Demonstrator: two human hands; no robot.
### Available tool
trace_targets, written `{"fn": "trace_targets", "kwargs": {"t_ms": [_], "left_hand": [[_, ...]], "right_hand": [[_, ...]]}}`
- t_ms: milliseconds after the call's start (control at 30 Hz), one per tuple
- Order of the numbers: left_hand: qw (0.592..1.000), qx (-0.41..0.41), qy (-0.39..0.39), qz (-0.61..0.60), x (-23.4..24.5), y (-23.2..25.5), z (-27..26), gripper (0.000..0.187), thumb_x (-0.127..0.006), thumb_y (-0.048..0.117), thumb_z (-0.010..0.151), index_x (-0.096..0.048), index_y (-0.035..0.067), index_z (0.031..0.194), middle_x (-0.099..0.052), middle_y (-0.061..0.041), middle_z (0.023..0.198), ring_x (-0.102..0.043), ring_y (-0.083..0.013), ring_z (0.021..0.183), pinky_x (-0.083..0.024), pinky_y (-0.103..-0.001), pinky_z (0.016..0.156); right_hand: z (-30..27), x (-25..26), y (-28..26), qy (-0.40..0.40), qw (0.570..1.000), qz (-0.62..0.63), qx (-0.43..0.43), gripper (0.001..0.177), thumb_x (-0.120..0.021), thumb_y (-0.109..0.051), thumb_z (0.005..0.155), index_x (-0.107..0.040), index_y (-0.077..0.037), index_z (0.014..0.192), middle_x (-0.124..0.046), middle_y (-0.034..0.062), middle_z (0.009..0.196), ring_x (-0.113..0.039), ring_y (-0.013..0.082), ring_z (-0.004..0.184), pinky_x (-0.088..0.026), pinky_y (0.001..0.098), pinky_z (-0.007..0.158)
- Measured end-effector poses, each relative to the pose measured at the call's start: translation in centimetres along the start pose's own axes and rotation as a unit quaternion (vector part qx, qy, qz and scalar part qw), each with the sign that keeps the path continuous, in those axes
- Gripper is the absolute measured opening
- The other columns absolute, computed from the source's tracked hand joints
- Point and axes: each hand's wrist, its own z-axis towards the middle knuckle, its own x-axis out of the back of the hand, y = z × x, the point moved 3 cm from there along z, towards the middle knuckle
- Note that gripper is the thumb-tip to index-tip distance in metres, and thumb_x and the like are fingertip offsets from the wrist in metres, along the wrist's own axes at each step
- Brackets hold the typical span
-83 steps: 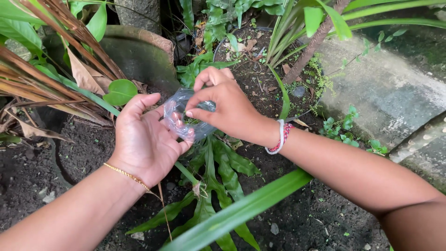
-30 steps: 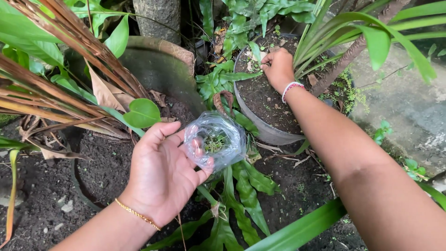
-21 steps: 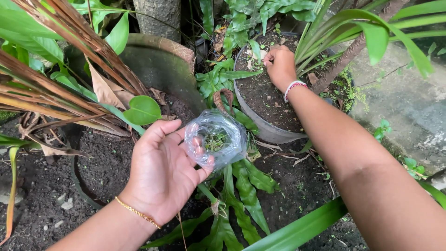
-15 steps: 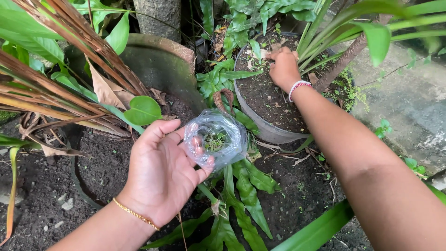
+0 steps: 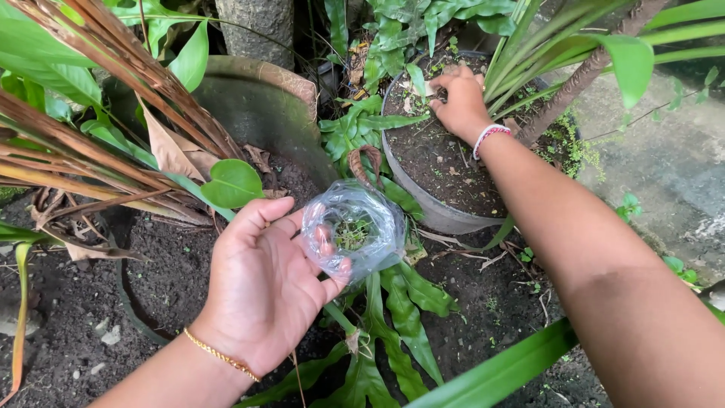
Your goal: Picking small leaves or buds from a potted plant and collecting them in a small plastic bag.
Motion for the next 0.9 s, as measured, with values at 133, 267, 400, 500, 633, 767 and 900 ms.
{"fn": "trace_targets", "kwargs": {"t_ms": [133, 267, 400, 500, 633, 767, 900], "left_hand": [[1.0, 0.002, 0.003, -0.001, 0.0, 0.0, 0.0, 0.025, -0.056, 0.033, 0.087, -0.057, 0.011, 0.099, -0.053, 0.0, 0.077, -0.048, -0.0133, 0.065, -0.044, -0.037, 0.066], [1.0, 0.001, 0.006, -0.004, -0.1, 0.1, 0.0, 0.022, -0.056, 0.032, 0.087, -0.054, 0.013, 0.097, -0.052, -0.001, 0.078, -0.047, -0.0139, 0.065, -0.043, -0.037, 0.065], [1.0, 0.001, 0.007, -0.003, -0.1, 0.1, 0.1, 0.022, -0.056, 0.032, 0.087, -0.054, 0.012, 0.096, -0.053, -0.001, 0.079, -0.048, -0.0141, 0.065, -0.043, -0.038, 0.066], [1.0, 0.003, 0.007, -0.004, -0.2, 0.1, 0.1, 0.023, -0.056, 0.033, 0.087, -0.055, 0.012, 0.096, -0.055, 0.0, 0.081, -0.049, -0.0128, 0.067, -0.044, -0.038, 0.067], [1.0, 0.001, 0.018, -0.004, -0.3, 0.1, 0.0, 0.019, -0.056, 0.032, 0.087, -0.051, 0.015, 0.095, -0.055, 0.001, 0.084, -0.049, -0.0126, 0.068, -0.044, -0.039, 0.068], [1.0, -0.002, 0.012, -0.005, -0.2, 0.1, 0.2, 0.019, -0.056, 0.031, 0.087, -0.052, 0.014, 0.095, -0.054, 0.0, 0.083, -0.049, -0.0136, 0.067, -0.043, -0.038, 0.066], [1.0, 0.0, 0.011, -0.002, -0.1, 0.1, 0.4, 0.02, -0.056, 0.033, 0.087, -0.052, 0.014, 0.095, -0.053, -0.002, 0.08, -0.047, -0.0146, 0.066, -0.043, -0.039, 0.067]], "right_hand": [[0.6, -0.9, 1.7, -0.007, 1.0, 0.022, -0.002, 0.019, -0.072, -0.007, 0.088, -0.074, -0.017, 0.104, -0.049, 0.0162, 0.145, -0.033, 0.039, 0.138, -0.02, 0.0564, 0.121], [0.8, -0.9, 2.4, -0.004, 0.999, 0.03, 0.018, 0.021, -0.073, -0.01, 0.085, -0.076, -0.017, 0.104, -0.056, 0.0141, 0.135, -0.038, 0.0363, 0.133, -0.022, 0.057, 0.116], [1.1, -1.3, 3.2, 0.026, 0.998, 0.027, 0.043, 0.013, -0.081, -0.014, 0.085, -0.078, -0.017, 0.097, -0.061, 0.0114, 0.131, -0.039, 0.0372, 0.13, -0.027, 0.0577, 0.112], [1.2, -1.4, 3.0, 0.041, 0.997, 0.011, 0.066, 0.01, -0.081, -0.015, 0.084, -0.079, -0.016, 0.094, -0.065, 0.013, 0.127, -0.042, 0.037, 0.127, -0.029, 0.0572, 0.111], [1.5, -1.8, 2.8, 0.039, 0.996, 0.009, 0.081, 0.005, -0.082, -0.018, 0.085, -0.079, -0.016, 0.087, -0.067, 0.0094, 0.119, -0.043, 0.0347, 0.12, -0.032, 0.0563, 0.107], [1.8, -2.5, 3.1, 0.023, 0.996, 0.014, 0.089, 0.008, -0.075, -0.008, 0.091, -0.073, -0.013, 0.085, -0.057, 0.0079, 0.113, -0.041, 0.0341, 0.118, -0.032, 0.0564, 0.107], [1.1, -2.2, 2.1, 0.004, 0.998, 0.027, 0.054, 0.017, -0.068, -0.002, 0.094, -0.068, -0.012, 0.08, -0.046, 0.0035, 0.102, -0.039, 0.0271, 0.11, -0.03, 0.0562, 0.109]]}}
